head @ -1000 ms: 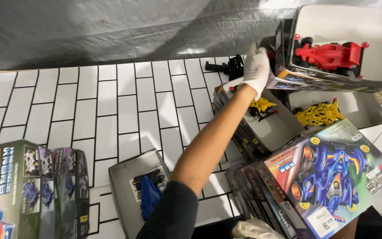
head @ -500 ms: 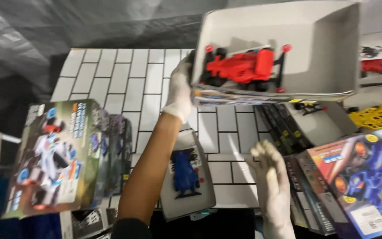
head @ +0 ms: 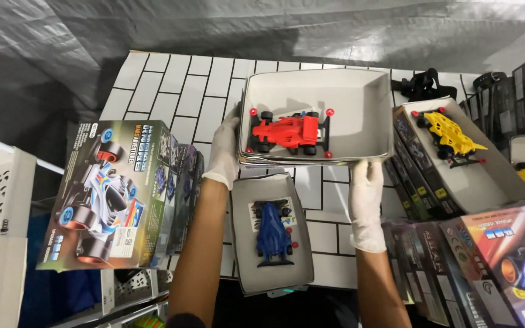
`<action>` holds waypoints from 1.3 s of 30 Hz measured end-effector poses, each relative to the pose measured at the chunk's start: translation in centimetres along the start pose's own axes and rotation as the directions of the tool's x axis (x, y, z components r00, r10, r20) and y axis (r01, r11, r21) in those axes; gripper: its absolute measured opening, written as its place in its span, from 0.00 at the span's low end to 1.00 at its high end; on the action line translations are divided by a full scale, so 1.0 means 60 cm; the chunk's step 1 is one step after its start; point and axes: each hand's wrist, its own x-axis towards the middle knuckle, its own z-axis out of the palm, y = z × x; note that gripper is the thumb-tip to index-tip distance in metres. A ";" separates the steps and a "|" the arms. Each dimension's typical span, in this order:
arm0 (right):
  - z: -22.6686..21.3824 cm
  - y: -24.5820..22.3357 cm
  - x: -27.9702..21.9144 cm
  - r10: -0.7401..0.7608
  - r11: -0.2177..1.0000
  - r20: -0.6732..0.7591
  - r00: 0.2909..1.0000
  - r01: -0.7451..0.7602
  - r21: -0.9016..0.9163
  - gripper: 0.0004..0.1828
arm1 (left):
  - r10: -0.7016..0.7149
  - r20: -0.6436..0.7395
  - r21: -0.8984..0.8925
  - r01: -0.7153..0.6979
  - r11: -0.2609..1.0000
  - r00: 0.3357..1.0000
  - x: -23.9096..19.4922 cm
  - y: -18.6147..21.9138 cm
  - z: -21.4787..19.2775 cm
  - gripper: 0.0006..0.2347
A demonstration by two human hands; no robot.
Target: The person assembles a blue toy car chassis on a tiled table, using pliers to manipulate small parts and attaching wheels. They handle multiple toy boxes and components, organizing them while working on the assembly.
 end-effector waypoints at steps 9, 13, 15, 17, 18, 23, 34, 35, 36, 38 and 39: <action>0.080 0.017 0.048 0.059 0.998 0.113 0.992 -0.058 -0.008 0.24 | -0.136 0.189 -0.354 0.197 0.914 0.973 0.071 -0.018 0.017 0.20; 0.115 0.078 0.070 -0.011 1.000 0.189 0.982 0.012 -0.005 0.23 | -0.105 0.105 -0.365 0.137 0.921 0.989 0.060 -0.009 0.013 0.23; 0.134 0.081 0.080 -0.022 1.000 0.209 0.978 0.023 0.001 0.27 | -0.066 0.076 -0.350 0.089 0.933 0.995 0.085 -0.022 0.006 0.25; 0.149 0.085 0.092 -0.022 0.981 0.161 0.987 0.052 -0.185 0.29 | 0.001 0.011 -0.278 0.002 0.961 1.000 0.106 -0.022 -0.003 0.27; 0.149 0.099 0.095 -0.022 0.982 0.163 0.986 0.052 -0.180 0.29 | 0.003 0.006 -0.275 -0.001 0.961 1.000 0.095 -0.017 -0.004 0.27; 0.148 0.156 0.116 -0.018 0.984 0.205 0.979 0.054 -0.171 0.25 | 0.069 -0.116 -0.240 -0.096 0.966 0.991 0.112 -0.052 -0.028 0.27; 0.097 -0.008 0.042 0.168 0.951 0.251 0.953 -0.090 -0.295 0.41 | 0.426 -0.124 0.378 -0.355 0.855 0.896 -0.010 -0.057 -0.030 0.19; 0.080 -0.057 0.020 0.242 0.940 0.264 0.934 -0.158 -0.303 0.41 | 0.525 -0.121 0.510 -0.401 0.761 0.843 -0.050 -0.056 -0.027 0.18; 0.067 -0.069 0.008 0.239 0.941 0.263 0.935 -0.157 -0.300 0.41 | 0.528 -0.119 0.511 -0.404 0.759 0.841 -0.111 -0.048 -0.021 0.18; 0.036 -0.087 -0.028 0.326 0.898 0.330 0.886 -0.180 -0.402 0.25 | 0.519 0.247 0.854 -0.437 0.282 0.818 -0.242 -0.044 -0.013 0.17; 0.025 -0.081 -0.046 0.331 0.897 0.332 0.883 -0.186 -0.401 0.25 | 0.514 0.247 0.857 -0.433 0.280 0.821 -0.253 -0.093 -0.019 0.17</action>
